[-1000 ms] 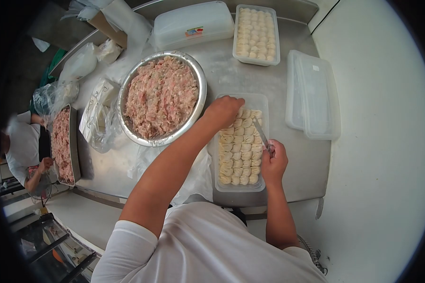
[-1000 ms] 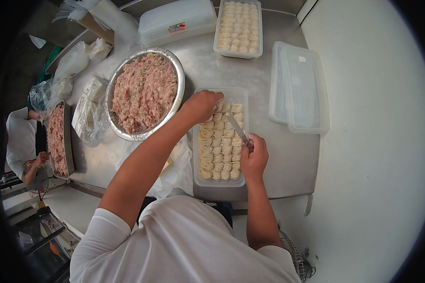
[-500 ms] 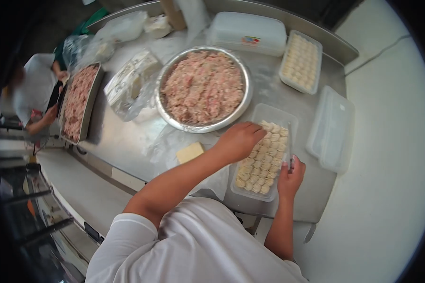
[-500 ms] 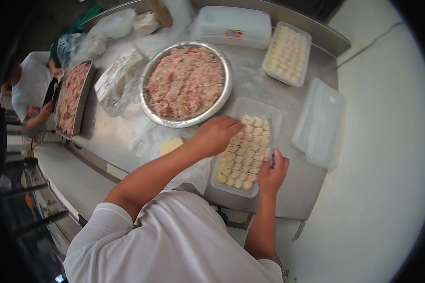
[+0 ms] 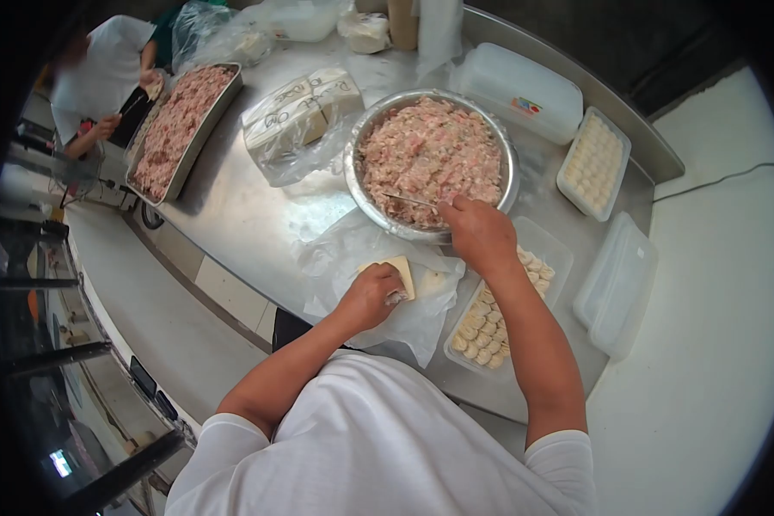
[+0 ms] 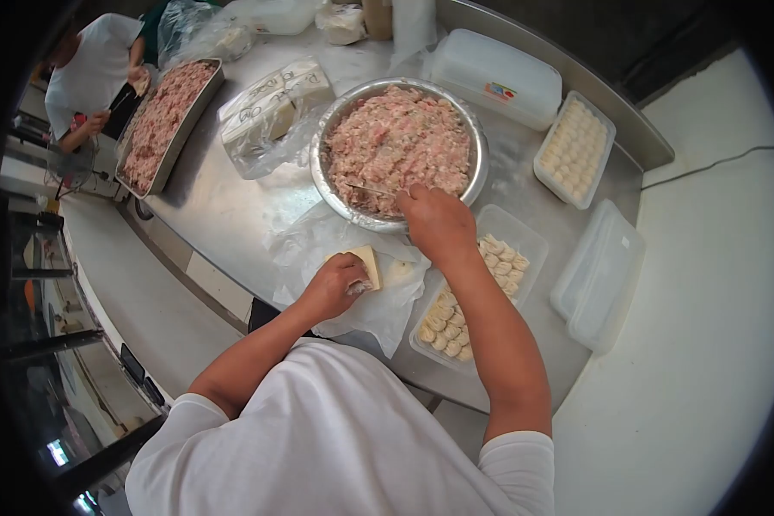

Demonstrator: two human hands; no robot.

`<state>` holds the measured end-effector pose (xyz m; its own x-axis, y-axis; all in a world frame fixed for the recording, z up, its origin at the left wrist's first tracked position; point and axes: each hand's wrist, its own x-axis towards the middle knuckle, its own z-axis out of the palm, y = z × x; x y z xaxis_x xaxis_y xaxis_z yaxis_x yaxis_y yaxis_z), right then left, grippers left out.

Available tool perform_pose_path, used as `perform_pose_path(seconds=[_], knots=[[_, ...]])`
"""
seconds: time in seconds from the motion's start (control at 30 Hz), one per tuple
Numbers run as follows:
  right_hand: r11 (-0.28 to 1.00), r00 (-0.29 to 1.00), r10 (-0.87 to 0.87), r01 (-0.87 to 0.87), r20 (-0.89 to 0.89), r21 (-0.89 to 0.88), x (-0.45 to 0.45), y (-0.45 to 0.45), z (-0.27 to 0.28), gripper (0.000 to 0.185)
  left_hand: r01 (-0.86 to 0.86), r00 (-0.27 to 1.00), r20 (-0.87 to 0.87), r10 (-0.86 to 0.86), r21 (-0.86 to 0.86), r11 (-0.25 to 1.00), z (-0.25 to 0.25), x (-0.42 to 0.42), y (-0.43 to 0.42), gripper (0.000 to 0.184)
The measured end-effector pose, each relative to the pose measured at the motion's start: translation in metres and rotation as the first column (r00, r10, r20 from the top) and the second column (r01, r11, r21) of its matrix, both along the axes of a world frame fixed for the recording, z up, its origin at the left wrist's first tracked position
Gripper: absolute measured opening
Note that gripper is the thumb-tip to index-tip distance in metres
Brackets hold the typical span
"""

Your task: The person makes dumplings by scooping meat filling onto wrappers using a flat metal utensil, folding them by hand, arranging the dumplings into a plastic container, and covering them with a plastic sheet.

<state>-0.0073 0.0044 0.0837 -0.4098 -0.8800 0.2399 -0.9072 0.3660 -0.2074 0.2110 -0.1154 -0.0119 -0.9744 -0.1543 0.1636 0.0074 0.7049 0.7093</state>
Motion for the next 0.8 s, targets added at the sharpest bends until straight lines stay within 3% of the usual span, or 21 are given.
perform_pose_path(seconds=[0.1,0.2,0.37,0.5,0.6,0.63,0.67,0.7,0.73,0.77,0.8], knots=[[0.985,0.990,0.139,-0.142,0.034,0.100,-0.009,-0.008,-0.008,0.016,-0.056,0.997,0.046,0.056,0.010,0.998,0.005,-0.004,0.008,0.029],[0.987,0.995,0.070,-0.080,0.073,0.139,-0.009,0.013,-0.003,0.018,-0.131,0.989,0.062,0.133,-0.045,0.990,0.009,-0.004,0.016,0.026],[0.995,0.973,-0.042,0.061,0.226,-0.076,-0.010,0.044,-0.022,0.022,-0.116,0.993,0.032,0.116,0.001,0.993,0.002,-0.004,0.014,0.021],[0.990,0.967,-0.103,0.122,0.231,-0.071,0.004,0.043,-0.017,0.021,-0.085,0.996,0.018,0.084,0.068,0.994,0.005,-0.002,0.009,0.018],[0.996,0.980,-0.065,0.076,0.190,-0.051,0.011,0.031,-0.015,0.020,-0.059,0.994,0.096,0.052,0.068,0.996,0.009,-0.002,0.002,0.020],[0.998,0.978,-0.065,0.068,0.200,-0.007,0.013,0.028,-0.016,0.019,-0.157,0.984,0.138,0.116,0.339,0.928,0.008,0.000,-0.002,0.019],[0.998,0.975,-0.066,0.060,0.211,0.036,0.013,0.027,-0.018,0.017,-0.247,0.967,0.195,0.163,0.577,0.778,0.007,0.003,-0.008,0.019],[0.998,0.976,-0.066,0.060,0.209,0.033,0.011,0.027,-0.019,0.017,-0.246,0.968,0.193,0.163,0.575,0.780,-0.002,0.008,-0.019,0.019],[0.997,0.954,-0.063,0.075,0.293,-0.029,0.009,0.028,-0.022,0.017,-0.190,0.974,0.127,0.188,0.907,0.375,-0.015,0.016,-0.032,0.020],[0.992,0.926,-0.054,0.094,0.375,-0.089,0.008,0.029,-0.023,0.017,-0.053,0.967,0.083,0.241,0.990,-0.128,-0.023,0.022,-0.043,0.023],[0.992,0.926,-0.052,0.092,0.375,-0.090,0.009,0.030,-0.021,0.017,-0.053,0.967,0.083,0.243,0.991,-0.127,-0.018,0.025,-0.052,0.023]])
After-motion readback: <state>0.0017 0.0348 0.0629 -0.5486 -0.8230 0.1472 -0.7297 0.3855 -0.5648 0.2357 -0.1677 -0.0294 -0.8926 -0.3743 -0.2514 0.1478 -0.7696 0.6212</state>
